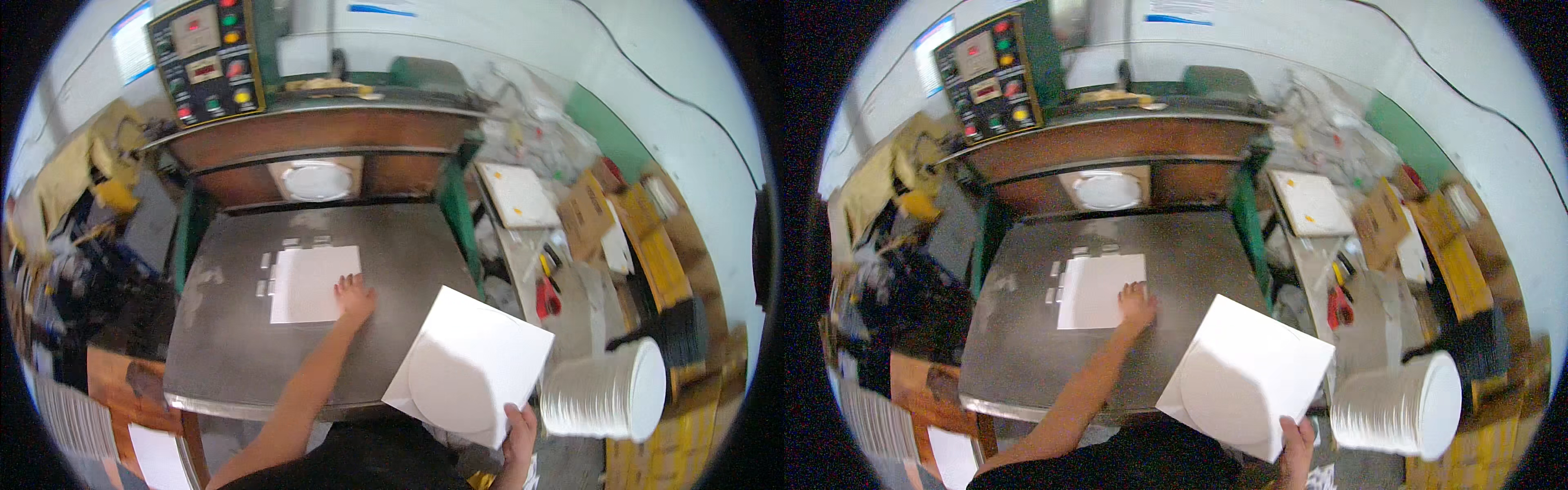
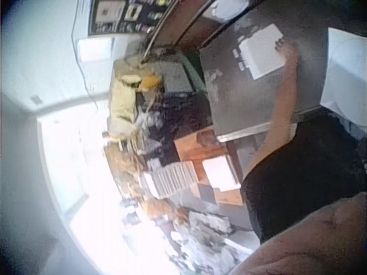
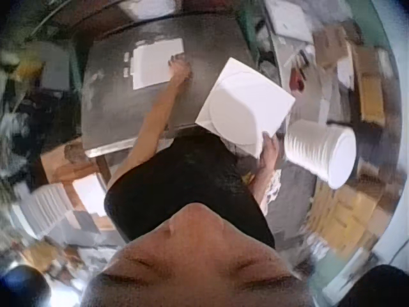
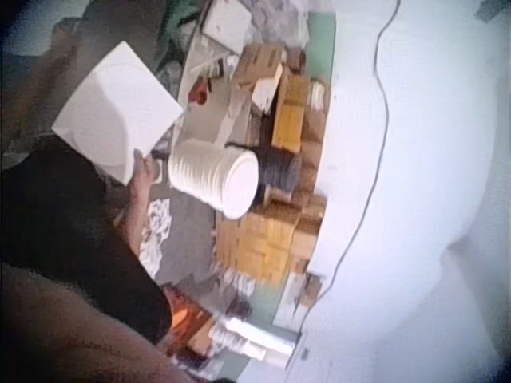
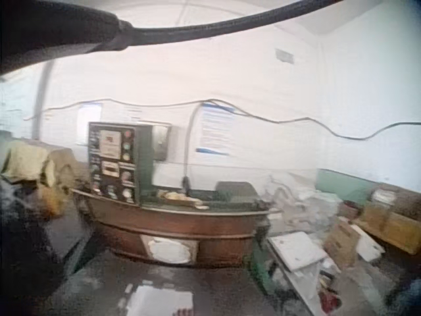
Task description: The person takes square paper sheets from a stack, places them one at a time into a mechanical press to be cut into circles, and then removes the circular cutouts and stacks them on a nearby pile.
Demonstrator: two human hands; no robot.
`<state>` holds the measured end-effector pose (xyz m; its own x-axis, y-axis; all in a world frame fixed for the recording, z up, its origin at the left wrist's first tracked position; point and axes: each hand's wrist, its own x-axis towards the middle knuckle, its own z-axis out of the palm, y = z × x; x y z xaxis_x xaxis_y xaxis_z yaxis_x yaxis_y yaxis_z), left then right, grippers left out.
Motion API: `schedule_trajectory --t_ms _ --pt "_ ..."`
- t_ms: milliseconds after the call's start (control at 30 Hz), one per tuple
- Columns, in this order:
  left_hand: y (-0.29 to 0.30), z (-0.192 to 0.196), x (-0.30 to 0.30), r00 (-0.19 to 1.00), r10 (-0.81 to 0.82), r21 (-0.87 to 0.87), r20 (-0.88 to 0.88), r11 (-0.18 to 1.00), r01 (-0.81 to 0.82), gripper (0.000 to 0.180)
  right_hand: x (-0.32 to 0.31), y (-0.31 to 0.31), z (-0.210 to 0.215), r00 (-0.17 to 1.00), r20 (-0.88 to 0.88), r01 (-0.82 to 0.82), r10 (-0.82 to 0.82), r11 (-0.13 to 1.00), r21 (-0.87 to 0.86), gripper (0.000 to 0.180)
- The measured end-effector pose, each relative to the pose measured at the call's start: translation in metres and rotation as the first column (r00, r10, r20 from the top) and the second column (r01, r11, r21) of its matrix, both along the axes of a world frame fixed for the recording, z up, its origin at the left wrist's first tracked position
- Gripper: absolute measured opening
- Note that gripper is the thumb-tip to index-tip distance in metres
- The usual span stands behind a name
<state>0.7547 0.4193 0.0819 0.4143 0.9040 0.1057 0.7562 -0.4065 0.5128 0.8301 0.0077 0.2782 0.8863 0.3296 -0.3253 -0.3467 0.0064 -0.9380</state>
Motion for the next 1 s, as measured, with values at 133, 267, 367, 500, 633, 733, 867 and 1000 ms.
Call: schedule_trajectory --t_ms 133,267,367,500,633,733,867,1000 --pt "-0.041 0.043 -0.049 0.761 -0.156 -0.187 0.63 0.92 0.344 0.039 -0.009 -0.048 -0.039 0.98 -0.198 -0.014 -0.03 0.975 -0.22 0.021" --pt "-0.111 0.148 -0.093 0.792 -0.008 -0.746 0.61 0.33 0.578 0.03 -0.036 -0.06 -0.041 0.952 -0.3 0.111 -0.064 0.983 0.143 0.023" --pt "-0.166 0.17 -0.096 0.727 -0.039 -0.728 0.685 -0.064 0.683 0.027 -0.055 -0.086 -0.046 0.956 -0.292 0.039 0.015 0.983 0.177 0.028" --pt "-0.222 0.14 -0.079 0.662 -0.223 -0.644 0.716 0.154 0.749 0.04 -0.065 -0.134 -0.084 0.937 -0.346 0.102 -0.052 0.986 0.128 0.027" --pt "-0.239 0.166 -0.042 0.64 0.006 -0.64 0.769 0.011 0.769 0.041 -0.068 -0.238 -0.077 0.967 -0.212 0.152 -0.14 0.988 0.042 0.032" --pt "-0.253 0.193 0.015 0.506 0.09 -0.506 0.858 -0.03 0.862 0.047 -0.077 -0.348 -0.075 0.929 0.07 0.368 -0.363 0.891 -0.265 0.026" --pt "-0.32 0.24 0.122 0.366 0.096 -0.356 0.926 -0.112 0.928 0.048 -0.099 -0.493 -0.111 0.804 0.426 0.579 -0.414 0.38 -0.722 0.02" --pt "-0.388 0.287 0.216 0.327 0.016 -0.316 0.945 -0.211 0.925 0.044 -0.106 -0.538 -0.144 0.838 0.458 0.407 -0.295 -0.218 -0.887 0.018"
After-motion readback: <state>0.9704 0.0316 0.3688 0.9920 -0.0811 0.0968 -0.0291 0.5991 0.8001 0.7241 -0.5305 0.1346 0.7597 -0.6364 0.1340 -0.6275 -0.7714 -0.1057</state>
